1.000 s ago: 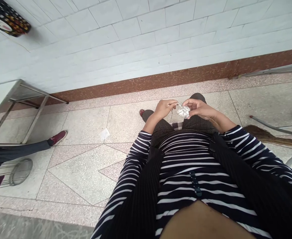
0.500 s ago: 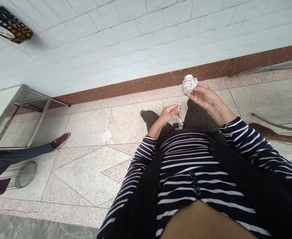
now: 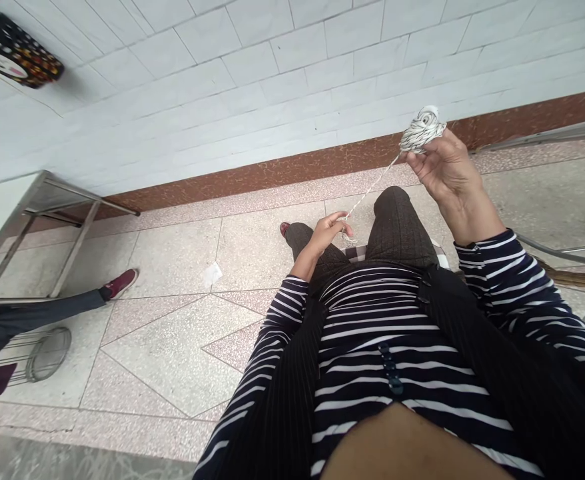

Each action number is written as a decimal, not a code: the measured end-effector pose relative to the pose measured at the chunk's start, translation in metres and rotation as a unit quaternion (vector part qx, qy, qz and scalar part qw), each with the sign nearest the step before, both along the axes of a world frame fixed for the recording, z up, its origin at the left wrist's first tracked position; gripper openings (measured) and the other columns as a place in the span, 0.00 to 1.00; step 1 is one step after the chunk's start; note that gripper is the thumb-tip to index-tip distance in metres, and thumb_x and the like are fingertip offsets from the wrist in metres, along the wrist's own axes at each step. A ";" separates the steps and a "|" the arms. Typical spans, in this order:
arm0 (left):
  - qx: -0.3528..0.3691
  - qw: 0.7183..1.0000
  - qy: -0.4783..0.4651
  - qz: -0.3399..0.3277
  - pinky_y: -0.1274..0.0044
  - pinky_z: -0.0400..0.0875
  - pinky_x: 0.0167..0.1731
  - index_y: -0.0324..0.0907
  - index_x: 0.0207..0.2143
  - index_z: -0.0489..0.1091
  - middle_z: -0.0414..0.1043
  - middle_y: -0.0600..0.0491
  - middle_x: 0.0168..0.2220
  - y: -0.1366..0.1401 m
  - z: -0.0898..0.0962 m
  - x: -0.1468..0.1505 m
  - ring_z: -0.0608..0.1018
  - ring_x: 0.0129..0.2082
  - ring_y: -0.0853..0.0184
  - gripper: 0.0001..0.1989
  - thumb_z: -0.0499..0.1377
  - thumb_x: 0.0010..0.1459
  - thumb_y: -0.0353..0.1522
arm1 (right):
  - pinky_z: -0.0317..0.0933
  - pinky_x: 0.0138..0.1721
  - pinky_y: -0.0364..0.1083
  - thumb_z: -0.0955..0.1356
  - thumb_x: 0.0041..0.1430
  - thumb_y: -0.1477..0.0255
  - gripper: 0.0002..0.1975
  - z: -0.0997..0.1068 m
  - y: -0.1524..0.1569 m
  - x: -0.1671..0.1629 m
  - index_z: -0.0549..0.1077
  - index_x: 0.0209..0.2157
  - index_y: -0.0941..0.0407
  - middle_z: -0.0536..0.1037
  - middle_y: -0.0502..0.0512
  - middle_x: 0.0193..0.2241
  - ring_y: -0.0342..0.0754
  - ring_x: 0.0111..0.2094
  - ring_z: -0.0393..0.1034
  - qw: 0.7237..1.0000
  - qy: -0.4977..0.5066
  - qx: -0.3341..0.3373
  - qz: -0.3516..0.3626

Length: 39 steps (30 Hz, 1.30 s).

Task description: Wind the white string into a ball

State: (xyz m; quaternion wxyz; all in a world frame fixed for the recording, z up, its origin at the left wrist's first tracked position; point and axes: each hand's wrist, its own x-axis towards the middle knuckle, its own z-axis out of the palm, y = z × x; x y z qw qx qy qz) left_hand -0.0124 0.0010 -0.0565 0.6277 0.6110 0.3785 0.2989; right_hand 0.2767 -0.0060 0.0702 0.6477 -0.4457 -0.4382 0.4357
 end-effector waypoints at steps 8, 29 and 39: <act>0.087 0.971 0.215 0.047 0.78 0.70 0.34 0.40 0.45 0.75 0.76 0.58 0.24 0.017 -0.012 -0.005 0.79 0.25 0.69 0.13 0.51 0.67 0.29 | 0.79 0.48 0.59 0.81 0.47 0.65 0.23 0.029 -0.021 -0.023 0.74 0.43 0.44 0.81 0.55 0.44 0.60 0.52 0.78 0.999 0.041 0.024 0.008; 0.093 0.993 0.058 -0.054 0.68 0.72 0.59 0.37 0.59 0.74 0.81 0.43 0.50 0.026 -0.010 0.051 0.82 0.52 0.60 0.26 0.68 0.59 0.32 | 0.82 0.35 0.52 0.83 0.46 0.68 0.23 0.036 -0.023 -0.066 0.76 0.43 0.48 0.80 0.52 0.40 0.54 0.41 0.81 0.991 0.051 -0.033 0.116; 0.070 0.993 0.047 -0.083 0.70 0.72 0.56 0.39 0.39 0.80 0.84 0.49 0.38 -0.011 0.004 0.054 0.83 0.45 0.62 0.11 0.63 0.66 0.38 | 0.82 0.45 0.58 0.82 0.45 0.71 0.23 0.048 0.005 -0.062 0.74 0.41 0.47 0.82 0.52 0.42 0.56 0.45 0.80 0.994 0.074 -0.001 0.084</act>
